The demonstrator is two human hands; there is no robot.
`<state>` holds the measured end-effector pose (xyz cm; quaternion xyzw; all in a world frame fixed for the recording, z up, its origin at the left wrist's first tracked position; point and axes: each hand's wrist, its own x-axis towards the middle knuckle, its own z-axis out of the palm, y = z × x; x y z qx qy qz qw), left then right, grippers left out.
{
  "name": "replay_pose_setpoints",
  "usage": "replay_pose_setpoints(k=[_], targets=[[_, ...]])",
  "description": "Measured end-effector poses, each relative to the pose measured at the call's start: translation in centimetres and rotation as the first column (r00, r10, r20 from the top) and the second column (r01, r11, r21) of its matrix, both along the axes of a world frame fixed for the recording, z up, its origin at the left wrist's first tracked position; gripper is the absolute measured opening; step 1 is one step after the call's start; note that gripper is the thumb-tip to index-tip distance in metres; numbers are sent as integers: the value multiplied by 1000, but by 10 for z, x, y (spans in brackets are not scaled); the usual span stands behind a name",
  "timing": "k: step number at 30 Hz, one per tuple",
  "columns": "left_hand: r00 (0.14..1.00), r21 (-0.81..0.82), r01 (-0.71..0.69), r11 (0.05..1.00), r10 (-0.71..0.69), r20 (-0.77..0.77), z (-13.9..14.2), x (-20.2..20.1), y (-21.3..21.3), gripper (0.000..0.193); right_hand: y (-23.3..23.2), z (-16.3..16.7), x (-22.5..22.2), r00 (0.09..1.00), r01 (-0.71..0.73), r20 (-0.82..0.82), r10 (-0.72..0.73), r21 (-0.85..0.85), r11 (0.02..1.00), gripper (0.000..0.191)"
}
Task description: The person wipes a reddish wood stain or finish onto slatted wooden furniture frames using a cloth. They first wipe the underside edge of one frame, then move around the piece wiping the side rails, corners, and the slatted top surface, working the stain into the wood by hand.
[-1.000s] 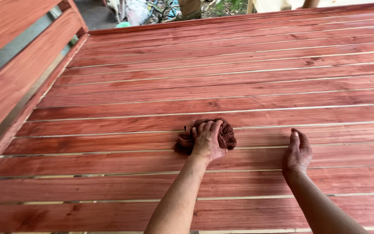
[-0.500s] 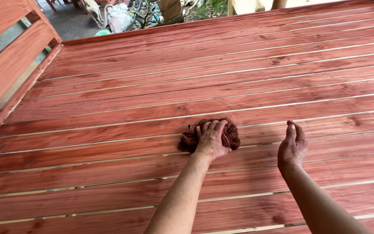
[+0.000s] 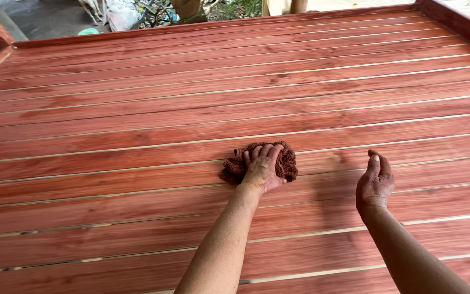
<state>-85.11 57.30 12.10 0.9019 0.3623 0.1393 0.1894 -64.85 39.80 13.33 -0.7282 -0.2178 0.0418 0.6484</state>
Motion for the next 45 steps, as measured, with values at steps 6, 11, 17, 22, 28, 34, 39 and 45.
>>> replay_pose_setpoints(k=[6, 11, 17, 22, 28, 34, 39, 45], targets=[[1000, -4, 14, 1000, -14, -13, 2, 89, -36, 103, -41, 4, 78, 999, 12, 45, -12, 0, 1000, 36], [999, 20, 41, 999, -42, 24, -1, 134, -53, 104, -61, -8, 114, 1000, 23, -22, -22, 61, 998, 35], [998, 44, 44, 998, -46, 44, 0, 156, -64, 103, -81, -14, 140, 997, 74, 2, -75, 72, 995, 36], [998, 35, 54, 998, -55, 20, 3, 178, -75, 101, -88, -16, 163, 994, 100, -45, -98, 56, 993, 36], [999, 42, 52, 998, -52, 8, 5, 239, -100, 98, -96, -18, 223, 998, 68, -10, -68, 90, 994, 36], [998, 8, 67, 998, -66, -23, 6, 337, -144, 96, -137, -20, 318, 999, 32, -7, -32, 73, 997, 35], [997, -67, 80, 995, -80, -7, 7, 442, -192, 102, -174, -17, 413, 997, 42, 59, -46, 76, 996, 34], [994, -54, 95, 994, -92, 54, 4, 556, -240, 103, -222, -23, 505, 990, 95, 99, -102, 74, 993, 32]])
